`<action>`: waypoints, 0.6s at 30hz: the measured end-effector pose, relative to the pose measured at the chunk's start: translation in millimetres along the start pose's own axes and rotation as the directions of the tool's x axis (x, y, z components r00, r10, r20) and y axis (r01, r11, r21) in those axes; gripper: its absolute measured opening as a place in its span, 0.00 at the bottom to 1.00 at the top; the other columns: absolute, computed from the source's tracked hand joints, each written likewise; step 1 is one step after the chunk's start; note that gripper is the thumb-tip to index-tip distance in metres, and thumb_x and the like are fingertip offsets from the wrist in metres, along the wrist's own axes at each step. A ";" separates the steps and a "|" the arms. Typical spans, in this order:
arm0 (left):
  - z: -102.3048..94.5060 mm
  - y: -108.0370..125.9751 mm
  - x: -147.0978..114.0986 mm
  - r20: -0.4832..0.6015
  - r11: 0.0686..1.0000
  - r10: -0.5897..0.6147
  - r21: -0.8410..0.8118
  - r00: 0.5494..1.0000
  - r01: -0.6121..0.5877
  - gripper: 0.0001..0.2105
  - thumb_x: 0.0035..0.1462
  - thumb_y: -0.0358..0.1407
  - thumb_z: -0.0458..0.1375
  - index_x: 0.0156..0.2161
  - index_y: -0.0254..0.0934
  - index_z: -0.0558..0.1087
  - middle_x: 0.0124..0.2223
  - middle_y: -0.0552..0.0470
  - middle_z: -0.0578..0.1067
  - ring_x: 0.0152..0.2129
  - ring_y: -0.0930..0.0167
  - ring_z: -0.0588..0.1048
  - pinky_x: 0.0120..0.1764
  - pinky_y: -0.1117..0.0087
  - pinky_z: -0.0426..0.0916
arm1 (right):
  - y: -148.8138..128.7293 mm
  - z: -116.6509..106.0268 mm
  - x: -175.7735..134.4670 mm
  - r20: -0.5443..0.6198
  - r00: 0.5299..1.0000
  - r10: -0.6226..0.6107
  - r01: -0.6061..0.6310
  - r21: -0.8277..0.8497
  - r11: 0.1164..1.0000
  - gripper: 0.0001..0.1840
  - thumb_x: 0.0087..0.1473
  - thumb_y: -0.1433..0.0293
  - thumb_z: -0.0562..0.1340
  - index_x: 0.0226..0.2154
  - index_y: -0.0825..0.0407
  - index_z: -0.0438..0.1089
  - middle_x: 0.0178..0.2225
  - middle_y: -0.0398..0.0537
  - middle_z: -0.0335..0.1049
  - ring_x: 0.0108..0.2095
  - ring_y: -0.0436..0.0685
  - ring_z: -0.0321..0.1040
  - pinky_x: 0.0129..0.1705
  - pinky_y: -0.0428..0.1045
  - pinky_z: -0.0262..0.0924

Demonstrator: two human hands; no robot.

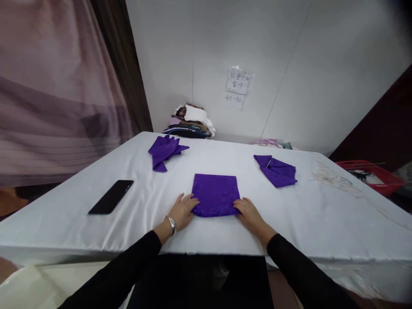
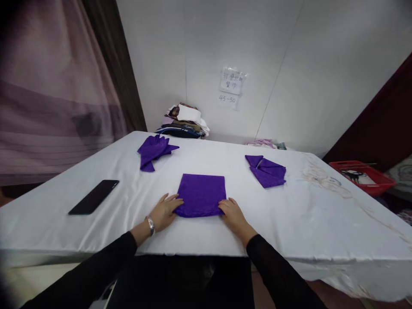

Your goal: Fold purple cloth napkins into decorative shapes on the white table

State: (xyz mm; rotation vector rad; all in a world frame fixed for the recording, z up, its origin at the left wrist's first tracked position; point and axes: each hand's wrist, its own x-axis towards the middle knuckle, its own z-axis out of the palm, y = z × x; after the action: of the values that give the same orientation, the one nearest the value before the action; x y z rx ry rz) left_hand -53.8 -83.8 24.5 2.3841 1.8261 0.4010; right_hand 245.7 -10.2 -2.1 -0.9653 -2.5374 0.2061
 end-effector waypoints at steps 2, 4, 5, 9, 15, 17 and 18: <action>3.4 19.9 -11.1 -0.001 0.995 0.079 -0.067 0.997 -0.079 0.25 0.44 0.25 0.52 0.50 0.40 0.67 0.52 0.52 0.71 0.54 0.65 0.62 0.59 0.51 0.43 | -4.9 -1.5 -15.0 0.001 0.998 -0.055 0.055 0.023 0.998 0.21 0.42 0.81 0.56 0.40 0.51 0.69 0.45 0.52 0.70 0.48 0.58 0.64 0.56 0.61 0.46; 8.1 35.1 -20.4 -0.022 0.983 0.132 -0.123 0.991 -0.134 0.22 0.47 0.28 0.53 0.50 0.40 0.67 0.52 0.52 0.72 0.51 0.65 0.65 0.59 0.52 0.43 | -9.8 -3.9 -27.6 0.002 0.995 -0.101 0.100 0.079 0.992 0.20 0.43 0.80 0.56 0.41 0.50 0.68 0.44 0.52 0.71 0.47 0.58 0.65 0.55 0.61 0.48; 10.5 39.6 -23.7 -0.036 0.979 0.146 -0.138 0.989 -0.150 0.21 0.48 0.29 0.53 0.50 0.40 0.68 0.51 0.52 0.72 0.50 0.65 0.67 0.59 0.53 0.45 | -12.5 -5.7 -31.9 -0.004 0.993 -0.117 0.117 0.119 0.986 0.20 0.44 0.79 0.56 0.41 0.49 0.68 0.43 0.51 0.71 0.47 0.58 0.66 0.54 0.61 0.49; 16.5 38.6 -29.4 -0.094 0.982 0.130 -0.126 0.987 -0.142 0.13 0.52 0.29 0.51 0.42 0.40 0.72 0.49 0.51 0.74 0.47 0.66 0.68 0.54 0.57 0.55 | -25.2 -18.8 -26.5 -0.055 0.997 -0.061 0.077 0.334 0.939 0.17 0.48 0.77 0.55 0.40 0.47 0.69 0.40 0.47 0.73 0.43 0.56 0.68 0.54 0.59 0.52; 16.7 29.1 -33.9 -0.206 0.992 0.023 -0.119 0.978 -0.048 0.08 0.54 0.30 0.51 0.34 0.38 0.72 0.41 0.51 0.75 0.40 0.67 0.70 0.45 0.62 0.63 | -33.6 -29.6 46.4 0.078 0.957 0.280 -0.274 0.561 0.781 0.09 0.48 0.67 0.59 0.33 0.50 0.71 0.32 0.44 0.73 0.34 0.54 0.68 0.38 0.49 0.61; 15.9 29.9 -36.0 -0.221 0.992 -0.039 -0.125 0.974 0.012 0.06 0.53 0.30 0.52 0.32 0.38 0.72 0.38 0.51 0.75 0.38 0.67 0.70 0.43 0.62 0.62 | -31.2 -23.3 75.7 0.149 0.937 0.315 -0.341 0.578 0.741 0.09 0.46 0.65 0.60 0.30 0.51 0.70 0.27 0.42 0.71 0.29 0.52 0.66 0.32 0.47 0.60; 15.5 30.3 -37.1 -0.229 0.990 -0.076 -0.130 0.970 0.047 0.05 0.53 0.31 0.53 0.31 0.38 0.72 0.37 0.51 0.74 0.37 0.67 0.69 0.42 0.61 0.62 | -29.7 -18.9 89.1 0.192 0.930 0.314 -0.366 0.576 0.731 0.08 0.45 0.65 0.60 0.28 0.52 0.70 0.25 0.41 0.69 0.26 0.51 0.65 0.29 0.46 0.58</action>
State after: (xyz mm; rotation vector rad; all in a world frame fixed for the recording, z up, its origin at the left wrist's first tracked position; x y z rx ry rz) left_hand -30.2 -126.4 11.9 2.2730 1.8995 0.7941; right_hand 176.0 26.5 52.5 -1.1423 -2.0903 1.1167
